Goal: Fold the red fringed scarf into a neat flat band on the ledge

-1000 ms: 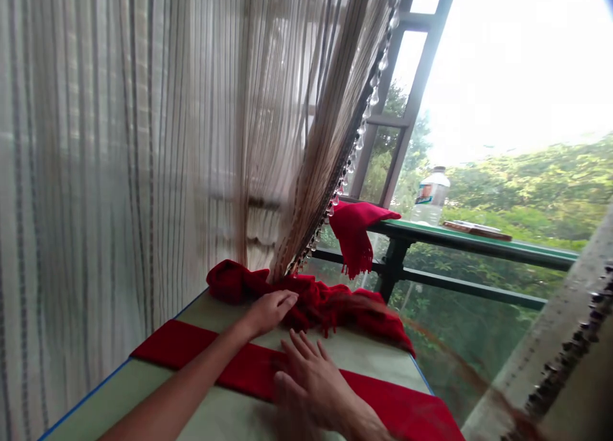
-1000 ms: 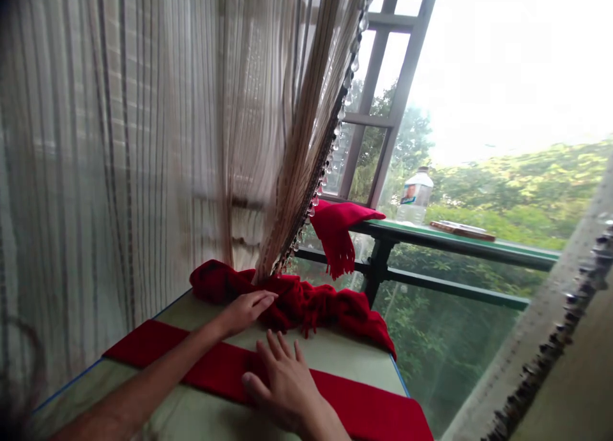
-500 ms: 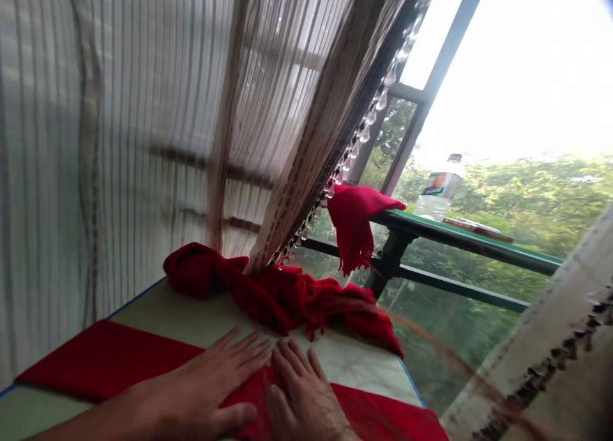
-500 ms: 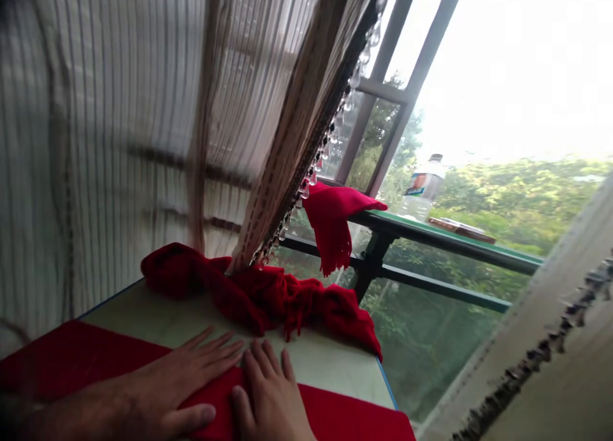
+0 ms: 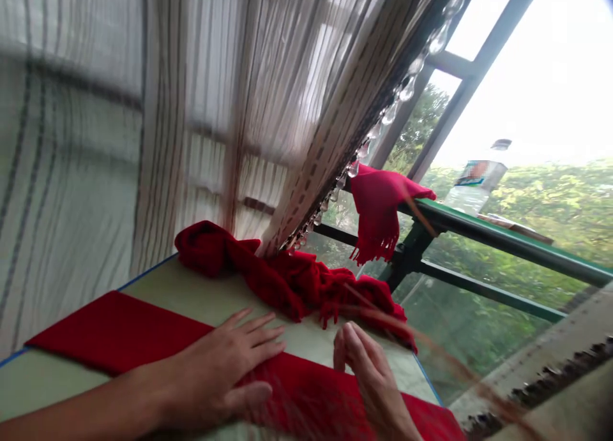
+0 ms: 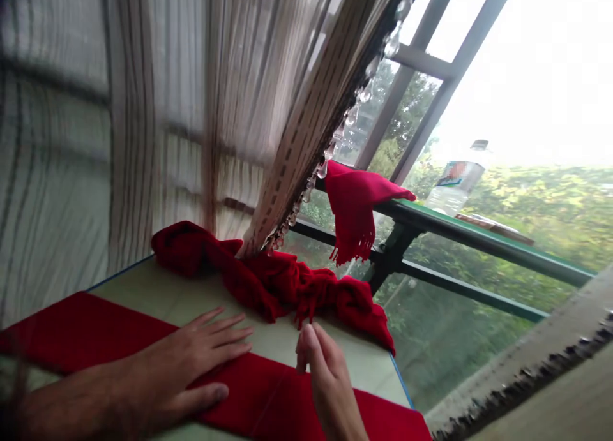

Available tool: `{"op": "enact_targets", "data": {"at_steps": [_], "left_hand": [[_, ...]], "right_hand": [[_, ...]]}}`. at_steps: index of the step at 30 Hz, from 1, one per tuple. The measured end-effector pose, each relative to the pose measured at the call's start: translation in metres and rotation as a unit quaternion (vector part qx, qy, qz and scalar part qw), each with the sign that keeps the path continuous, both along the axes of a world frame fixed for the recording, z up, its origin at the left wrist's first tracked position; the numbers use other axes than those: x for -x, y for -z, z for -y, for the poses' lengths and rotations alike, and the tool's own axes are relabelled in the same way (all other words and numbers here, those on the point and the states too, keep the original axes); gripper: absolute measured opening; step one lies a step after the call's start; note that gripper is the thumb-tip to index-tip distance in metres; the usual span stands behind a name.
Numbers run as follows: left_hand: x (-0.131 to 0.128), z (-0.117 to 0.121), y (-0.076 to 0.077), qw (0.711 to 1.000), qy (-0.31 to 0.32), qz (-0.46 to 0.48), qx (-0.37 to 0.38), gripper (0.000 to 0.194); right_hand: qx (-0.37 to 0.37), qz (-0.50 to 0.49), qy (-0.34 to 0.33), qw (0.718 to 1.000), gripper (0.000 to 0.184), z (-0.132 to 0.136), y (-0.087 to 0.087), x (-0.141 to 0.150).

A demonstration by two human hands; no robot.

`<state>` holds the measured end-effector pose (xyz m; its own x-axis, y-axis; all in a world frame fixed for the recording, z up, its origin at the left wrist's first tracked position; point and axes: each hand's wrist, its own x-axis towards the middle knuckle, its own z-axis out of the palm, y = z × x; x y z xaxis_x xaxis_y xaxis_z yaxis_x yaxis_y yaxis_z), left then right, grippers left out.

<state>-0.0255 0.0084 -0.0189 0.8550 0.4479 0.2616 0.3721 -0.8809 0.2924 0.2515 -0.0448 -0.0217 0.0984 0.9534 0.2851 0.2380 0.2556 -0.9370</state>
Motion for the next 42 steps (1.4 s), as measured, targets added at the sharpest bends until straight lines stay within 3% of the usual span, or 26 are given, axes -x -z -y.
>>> {"op": "enact_targets", "data": {"at_steps": [3,6,10,14,17,20,22,24,27,31,37,42], "left_hand": [[-0.002,0.0,0.0,1.0,0.0,0.014,-0.006,0.053],[-0.003,0.0,0.0,1.0,-0.006,0.003,0.007,0.053],[-0.001,0.001,0.0,0.998,-0.023,-0.031,0.04,0.057],[-0.002,0.004,-0.004,0.997,-0.035,-0.045,0.056,0.06],[-0.003,0.004,-0.006,0.996,-0.036,-0.052,0.055,0.061],[-0.006,0.003,-0.005,0.999,-0.023,-0.008,0.026,0.054],[-0.009,0.005,-0.003,0.997,-0.013,0.069,-0.011,0.035],[-0.012,0.01,-0.003,0.985,-0.013,0.167,-0.049,0.016],[-0.015,0.022,-0.007,0.961,-0.019,0.259,-0.091,0.008],[-0.015,0.031,-0.013,0.953,-0.013,0.28,-0.114,0.012],[-0.014,0.029,-0.012,0.948,-0.016,0.292,-0.122,0.011],[-0.014,0.029,-0.012,0.953,-0.006,0.277,-0.124,0.01]], "right_hand": [[0.086,-0.147,-0.086,0.982,0.051,0.001,-0.003,0.003],[0.106,-0.186,-0.127,0.969,0.05,0.0,0.002,0.009],[0.123,-0.156,-0.126,0.972,0.055,-0.002,0.007,0.007],[0.09,-0.151,-0.085,0.981,0.061,-0.003,0.004,0.003],[0.084,-0.176,-0.094,0.976,0.063,-0.001,0.0,0.008],[0.116,-0.267,-0.138,0.947,0.065,0.004,-0.007,0.016],[0.124,-0.345,-0.171,0.915,0.066,0.008,-0.013,0.022],[0.126,-0.403,-0.199,0.884,0.066,0.013,-0.017,0.027],[0.135,-0.439,-0.237,0.856,0.068,0.021,-0.022,0.034],[0.141,-0.438,-0.262,0.848,0.068,0.027,-0.025,0.038],[0.156,-0.423,-0.236,0.861,0.073,0.028,-0.028,0.041],[0.159,-0.455,-0.265,0.835,0.073,0.03,-0.028,0.041]]}}
